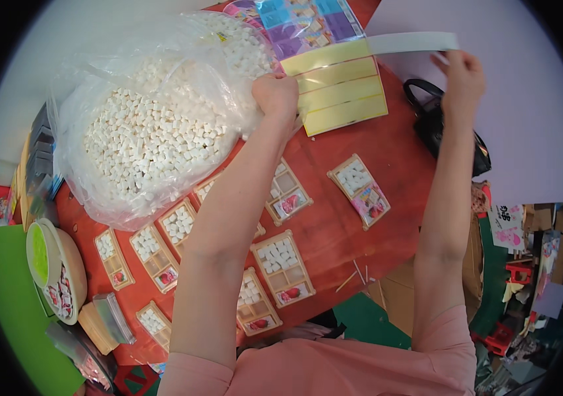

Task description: The recorder is packaging small marshmallow trays by wrapping them with labels and sealing them.

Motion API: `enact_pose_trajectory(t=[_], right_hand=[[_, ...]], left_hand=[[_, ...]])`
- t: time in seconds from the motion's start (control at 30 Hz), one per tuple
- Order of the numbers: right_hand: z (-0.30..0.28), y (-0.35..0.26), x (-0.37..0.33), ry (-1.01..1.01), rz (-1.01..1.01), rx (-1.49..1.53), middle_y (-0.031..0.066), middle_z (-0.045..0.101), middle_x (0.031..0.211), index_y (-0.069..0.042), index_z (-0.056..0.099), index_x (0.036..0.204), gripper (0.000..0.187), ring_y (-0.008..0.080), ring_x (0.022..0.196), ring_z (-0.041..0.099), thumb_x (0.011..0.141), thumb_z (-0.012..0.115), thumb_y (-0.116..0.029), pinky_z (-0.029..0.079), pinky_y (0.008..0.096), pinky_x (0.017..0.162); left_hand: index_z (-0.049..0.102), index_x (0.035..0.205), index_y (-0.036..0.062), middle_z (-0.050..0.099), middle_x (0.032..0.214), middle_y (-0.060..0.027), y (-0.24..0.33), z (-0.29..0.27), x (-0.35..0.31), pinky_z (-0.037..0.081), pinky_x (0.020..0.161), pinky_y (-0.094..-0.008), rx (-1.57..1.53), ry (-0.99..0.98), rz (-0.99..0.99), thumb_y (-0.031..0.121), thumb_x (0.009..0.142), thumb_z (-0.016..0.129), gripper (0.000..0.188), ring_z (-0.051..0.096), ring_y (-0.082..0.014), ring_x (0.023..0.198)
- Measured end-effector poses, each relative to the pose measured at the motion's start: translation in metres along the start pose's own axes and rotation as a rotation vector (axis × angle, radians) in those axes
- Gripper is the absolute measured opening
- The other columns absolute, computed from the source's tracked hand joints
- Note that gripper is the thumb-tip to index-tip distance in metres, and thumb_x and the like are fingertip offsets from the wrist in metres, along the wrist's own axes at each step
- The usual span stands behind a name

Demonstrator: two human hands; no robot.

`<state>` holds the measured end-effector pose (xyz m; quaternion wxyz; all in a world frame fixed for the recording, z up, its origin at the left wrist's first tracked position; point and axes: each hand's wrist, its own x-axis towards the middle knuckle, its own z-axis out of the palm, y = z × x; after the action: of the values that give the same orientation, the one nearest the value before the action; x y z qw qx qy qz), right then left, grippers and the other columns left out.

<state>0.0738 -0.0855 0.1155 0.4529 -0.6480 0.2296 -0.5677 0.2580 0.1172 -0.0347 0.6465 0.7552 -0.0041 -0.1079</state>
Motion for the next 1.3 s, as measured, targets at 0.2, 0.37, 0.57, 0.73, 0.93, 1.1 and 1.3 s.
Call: enact_pose_trajectory(t=[0.2, 0.37, 0.57, 0.73, 0.93, 1.1, 1.3], right_hand=[[-0.035, -0.12, -0.074, 0.078, -0.364, -0.33, 0.0081, 0.067, 0.092, 0.004, 0.063, 0.098, 0.015, 0.0181, 0.083, 0.07, 0.088, 0.067, -0.005, 0.057, 0.0287, 0.072], [-0.026, -0.119, -0.178, -0.19, -0.888, -0.65, 0.0104, 0.066, 0.099, -0.003, 0.066, 0.098, 0.019, 0.0301, 0.092, 0.065, 0.08, 0.071, -0.002, 0.052, 0.0395, 0.08], [-0.005, -0.144, -0.274, -0.462, -0.841, -0.464, 0.0135, 0.062, 0.104, -0.001, 0.061, 0.097, 0.027, 0.0326, 0.098, 0.061, 0.072, 0.071, -0.003, 0.046, 0.0456, 0.091], [0.003, -0.107, -0.329, -0.498, -0.839, -0.292, 0.0049, 0.064, 0.106, -0.007, 0.067, 0.097, 0.022, 0.0252, 0.101, 0.061, 0.076, 0.071, -0.005, 0.044, 0.041, 0.091], [-0.009, -0.109, -0.368, -0.529, -0.669, -0.176, 0.0067, 0.065, 0.103, -0.005, 0.068, 0.101, 0.02, 0.0273, 0.098, 0.062, 0.081, 0.069, -0.003, 0.044, 0.0403, 0.09], [-0.025, -0.093, -0.413, -0.711, -0.366, -0.542, 0.0196, 0.052, 0.128, -0.002, 0.059, 0.121, 0.046, 0.0381, 0.119, 0.051, 0.084, 0.074, -0.024, 0.04, 0.0497, 0.097], [-0.037, -0.087, -0.424, -0.779, -0.339, -0.736, 0.0188, 0.052, 0.129, -0.004, 0.062, 0.121, 0.047, 0.0372, 0.115, 0.052, 0.083, 0.074, -0.03, 0.041, 0.0489, 0.091]], left_hand=[[0.071, 0.099, -0.0038, 0.07, 0.08, -0.0106, 0.028, -0.017, -0.033, 0.052, 0.054, -0.0308, -0.176, -0.053, 0.191, 0.007, 0.083, 0.067, 0.02, 0.065, -0.0167, 0.061], [0.07, 0.099, -0.0021, 0.07, 0.081, -0.0069, 0.085, -0.1, -0.185, 0.054, 0.07, -0.0266, -0.598, -0.669, 0.16, 0.023, 0.097, 0.067, 0.026, 0.067, -0.014, 0.075], [0.071, 0.111, 0.0008, 0.072, 0.097, -0.0014, 0.042, -0.175, -0.243, 0.051, 0.077, -0.0217, -0.578, -0.626, -0.007, 0.022, 0.103, 0.06, 0.025, 0.064, -0.007, 0.085], [0.072, 0.096, -0.0002, 0.071, 0.084, -0.0063, 0.016, -0.214, -0.255, 0.054, 0.07, -0.0262, -0.428, -0.427, 0.127, 0.02, 0.097, 0.066, 0.021, 0.066, -0.0121, 0.075], [0.069, 0.088, -0.0006, 0.069, 0.075, -0.0061, 0.018, -0.267, -0.269, 0.044, 0.054, -0.0234, -0.245, -0.135, 0.302, 0.023, 0.096, 0.064, 0.026, 0.059, -0.0084, 0.056], [0.068, 0.092, 0.0004, 0.065, 0.082, -0.0062, 0.016, -0.318, -0.273, 0.042, 0.053, -0.0247, -0.534, -0.08, 0.244, 0.018, 0.098, 0.061, 0.02, 0.057, -0.0133, 0.054], [0.062, 0.088, 0.0022, 0.061, 0.069, -0.0062, 0.0, -0.322, -0.29, 0.047, 0.056, -0.0311, -0.601, -0.065, 0.108, 0.021, 0.101, 0.056, 0.023, 0.063, -0.0205, 0.059]])
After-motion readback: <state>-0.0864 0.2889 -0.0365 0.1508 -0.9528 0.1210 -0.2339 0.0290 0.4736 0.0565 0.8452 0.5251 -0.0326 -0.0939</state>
